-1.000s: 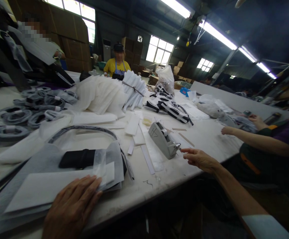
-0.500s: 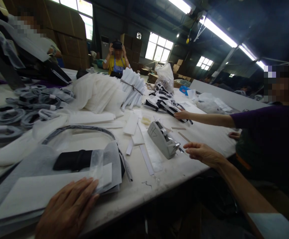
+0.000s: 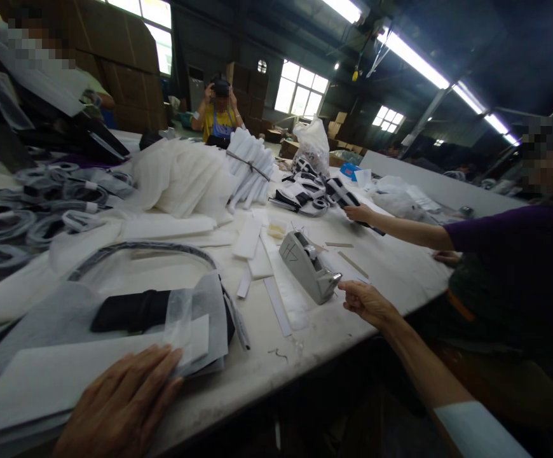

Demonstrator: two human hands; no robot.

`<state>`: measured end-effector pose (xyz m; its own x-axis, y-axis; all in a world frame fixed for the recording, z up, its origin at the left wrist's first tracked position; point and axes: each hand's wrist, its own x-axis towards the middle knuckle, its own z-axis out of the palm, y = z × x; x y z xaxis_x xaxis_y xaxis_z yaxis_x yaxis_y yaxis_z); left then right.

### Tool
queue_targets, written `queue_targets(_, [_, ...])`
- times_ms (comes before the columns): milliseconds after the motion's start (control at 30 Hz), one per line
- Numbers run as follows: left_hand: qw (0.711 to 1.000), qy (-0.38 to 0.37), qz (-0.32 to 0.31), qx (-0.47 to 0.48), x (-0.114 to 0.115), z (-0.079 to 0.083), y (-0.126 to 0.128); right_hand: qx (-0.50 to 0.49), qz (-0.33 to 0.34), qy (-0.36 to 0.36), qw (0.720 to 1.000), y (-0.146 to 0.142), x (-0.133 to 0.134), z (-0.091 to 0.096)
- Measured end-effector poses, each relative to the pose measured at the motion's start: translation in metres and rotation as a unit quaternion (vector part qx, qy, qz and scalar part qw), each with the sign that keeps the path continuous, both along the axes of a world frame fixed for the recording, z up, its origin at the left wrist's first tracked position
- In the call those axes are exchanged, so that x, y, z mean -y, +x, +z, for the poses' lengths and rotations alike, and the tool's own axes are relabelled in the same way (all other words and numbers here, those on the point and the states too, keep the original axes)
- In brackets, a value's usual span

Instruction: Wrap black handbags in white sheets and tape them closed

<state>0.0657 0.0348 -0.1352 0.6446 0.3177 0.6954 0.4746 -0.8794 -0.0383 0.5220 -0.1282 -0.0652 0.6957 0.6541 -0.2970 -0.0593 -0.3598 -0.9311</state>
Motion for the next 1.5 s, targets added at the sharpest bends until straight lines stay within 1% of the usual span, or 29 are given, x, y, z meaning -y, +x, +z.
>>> queue_targets(133, [1.000,0.000,0.005,0.001,0.000,-0.002,-0.001,0.036,-0.031,-0.043,0.998,0.002,0.006,-0.017])
queue_targets(233, [1.000,-0.008,0.004,-0.003,0.001,-0.003,0.000,0.034,-0.022,-0.058,0.997,0.000,0.018,-0.017])
queue_targets(333, [1.000,-0.023,0.004,-0.003,0.001,-0.004,0.000,0.010,0.013,-0.039,0.999,-0.006,0.027,-0.008])
queue_targets(400, [1.000,-0.022,-0.001,-0.001,0.001,-0.003,0.001,-0.008,0.031,-0.020,0.999,-0.012,0.028,0.001])
queue_targets(467, [1.000,-0.010,0.003,0.002,0.001,-0.001,0.001,-0.028,0.049,-0.002,0.998,-0.020,0.025,0.009])
queue_targets(567, [1.000,0.004,0.013,-0.003,0.003,0.005,0.002,-0.049,0.100,0.015,0.994,-0.035,0.015,0.018])
queue_targets(700, [1.000,0.010,0.016,-0.007,0.005,0.014,0.004,-0.051,0.180,-0.012,0.982,-0.057,0.006,0.029])
queue_targets(767, [1.000,0.012,0.016,-0.008,0.006,0.017,0.005,-0.057,0.209,-0.030,0.976,-0.065,0.009,0.033])
queue_targets(833, [1.000,0.009,0.018,-0.011,0.007,0.019,0.006,-0.066,0.217,-0.040,0.973,-0.071,0.020,0.031])
queue_targets(933, [1.000,-0.001,0.026,-0.011,0.009,0.016,0.007,-0.074,0.178,-0.049,0.980,-0.076,0.048,0.016])
queue_targets(1033, [0.999,-0.021,0.030,-0.015,0.010,0.011,0.006,-0.076,0.095,-0.060,0.991,-0.075,0.076,-0.013])
queue_targets(1100, [0.999,-0.035,0.031,-0.017,0.010,0.009,0.005,-0.079,0.030,-0.061,0.995,-0.072,0.087,-0.035])
queue_targets(1167, [0.999,-0.038,0.033,-0.015,0.010,0.010,0.004,-0.077,-0.019,-0.060,0.995,-0.066,0.090,-0.054])
queue_targets(1267, [0.999,-0.028,0.030,-0.013,0.010,0.013,0.005,-0.060,-0.055,-0.066,0.994,-0.058,0.090,-0.076])
queue_targets(1400, [0.999,-0.016,0.029,-0.013,0.010,0.015,0.007,-0.024,-0.094,-0.101,0.990,-0.051,0.094,-0.095])
queue_targets(1500, [1.000,-0.015,0.021,-0.011,0.010,0.014,0.007,-0.009,-0.119,-0.117,0.986,-0.046,0.107,-0.104])
